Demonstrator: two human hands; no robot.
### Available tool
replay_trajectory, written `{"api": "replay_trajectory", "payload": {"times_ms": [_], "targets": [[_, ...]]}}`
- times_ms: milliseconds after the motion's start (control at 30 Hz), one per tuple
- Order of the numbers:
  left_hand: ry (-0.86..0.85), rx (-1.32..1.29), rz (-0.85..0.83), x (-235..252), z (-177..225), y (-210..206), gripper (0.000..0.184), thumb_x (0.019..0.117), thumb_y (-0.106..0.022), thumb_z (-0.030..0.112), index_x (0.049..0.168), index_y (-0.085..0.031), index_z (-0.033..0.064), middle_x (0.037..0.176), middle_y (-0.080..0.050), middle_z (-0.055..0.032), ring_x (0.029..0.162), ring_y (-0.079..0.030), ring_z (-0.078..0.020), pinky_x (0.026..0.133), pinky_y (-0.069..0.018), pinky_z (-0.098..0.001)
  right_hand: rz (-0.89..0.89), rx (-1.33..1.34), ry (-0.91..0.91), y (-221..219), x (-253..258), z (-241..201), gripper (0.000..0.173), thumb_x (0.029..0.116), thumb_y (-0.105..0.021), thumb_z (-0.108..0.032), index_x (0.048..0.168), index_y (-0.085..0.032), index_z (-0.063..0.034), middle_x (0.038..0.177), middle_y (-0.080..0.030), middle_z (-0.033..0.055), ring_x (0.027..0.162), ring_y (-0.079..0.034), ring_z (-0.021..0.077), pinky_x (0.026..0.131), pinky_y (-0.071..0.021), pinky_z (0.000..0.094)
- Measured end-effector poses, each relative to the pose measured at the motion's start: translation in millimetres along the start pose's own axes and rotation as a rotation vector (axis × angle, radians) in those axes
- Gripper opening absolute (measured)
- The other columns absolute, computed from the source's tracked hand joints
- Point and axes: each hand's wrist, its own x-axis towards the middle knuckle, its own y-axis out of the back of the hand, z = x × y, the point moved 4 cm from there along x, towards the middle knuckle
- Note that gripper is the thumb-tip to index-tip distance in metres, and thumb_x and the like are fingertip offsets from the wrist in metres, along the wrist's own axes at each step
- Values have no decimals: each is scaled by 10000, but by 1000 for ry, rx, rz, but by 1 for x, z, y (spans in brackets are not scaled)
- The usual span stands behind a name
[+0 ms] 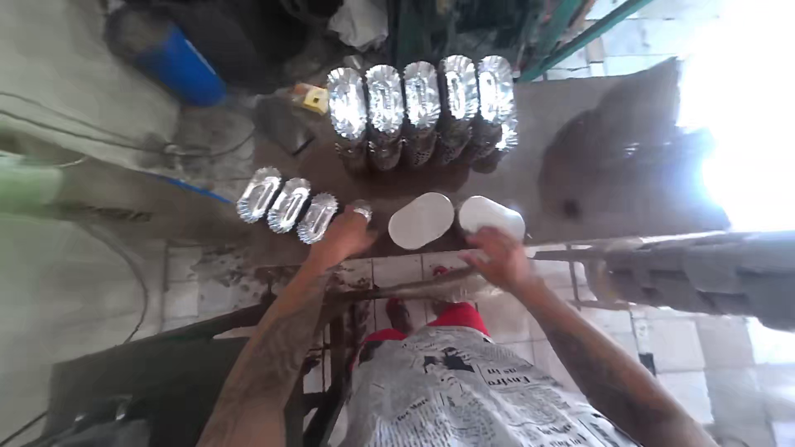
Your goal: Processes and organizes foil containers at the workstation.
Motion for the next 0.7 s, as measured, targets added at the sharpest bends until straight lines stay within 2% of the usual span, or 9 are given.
{"api": "replay_trajectory", "payload": {"times_ms": [33,100,167,200,333,467,567,600,700], "targets": [[11,5,18,-10,10,8,528,987,-618,440,1065,-657,-80,1342,-529,-337,1119,-620,-494,899,-517,-687,27,-126,48,8,11,8,494,937,-710,-458,1125,-743,-1,1109,-747,182,1139,-685,361,1110,-466,546],[5,-25,89,-31,33,26,569,1015,-572,467,1178,-635,-75,1375,-506,-329,1123,-616,-494,906,-511,-684,-118,-273,60,6,30,34,606,919,-690,-565,1200,-709,-29,1144,-737,146,1165,-672,332,1224,-300,580],[-17,-87,141,-49,58,39,578,1031,-554,448,1306,-605,-57,1420,-493,-328,1200,-589,-487,970,-486,-670,-192,-209,87,-6,34,55,461,967,-683,-410,1199,-687,-12,1112,-732,136,1138,-678,295,1240,-285,541],[-43,-126,152,-53,71,39,561,1033,-557,435,1312,-604,-49,1407,-507,-320,1217,-580,-476,988,-481,-661,-189,-137,89,-6,32,60,406,998,-646,-363,1197,-687,-12,1119,-733,130,1155,-674,278,1249,-279,526],[-121,-143,56,-36,140,8,532,1004,-610,424,1329,-603,4,1348,-576,-268,1171,-620,-427,952,-514,-626,-280,182,10,9,37,72,445,1066,-520,-357,1293,-673,-7,1265,-699,144,1315,-586,265,1281,-205,509],[-249,-131,-84,21,142,-22,441,889,-766,356,1199,-656,62,1010,-700,-179,941,-687,-373,803,-551,-622,-305,277,47,14,39,76,446,1089,-460,-332,1287,-668,9,1239,-706,131,1296,-593,222,1282,-191,481],[-430,-374,-368,31,127,-5,292,974,-710,270,1179,-695,65,1003,-717,-94,895,-683,-199,858,-564,-444,-312,303,17,22,40,64,398,1087,-472,-280,1230,-694,18,1195,-724,123,1264,-618,226,1279,-201,496],[-457,-432,-436,32,125,-2,253,994,-678,248,1158,-700,57,965,-710,-82,844,-669,-161,815,-562,-393,-324,298,-21,27,41,54,356,1075,-496,-234,1185,-712,26,1152,-734,126,1225,-639,235,1273,-213,496],[-454,-460,-525,37,124,5,231,1008,-655,201,1174,-687,43,941,-703,-80,806,-657,-136,790,-558,-350,-250,261,-19,23,38,54,258,1027,-601,-196,1089,-749,6,1050,-755,101,1107,-692,216,1252,-282,486]]}}
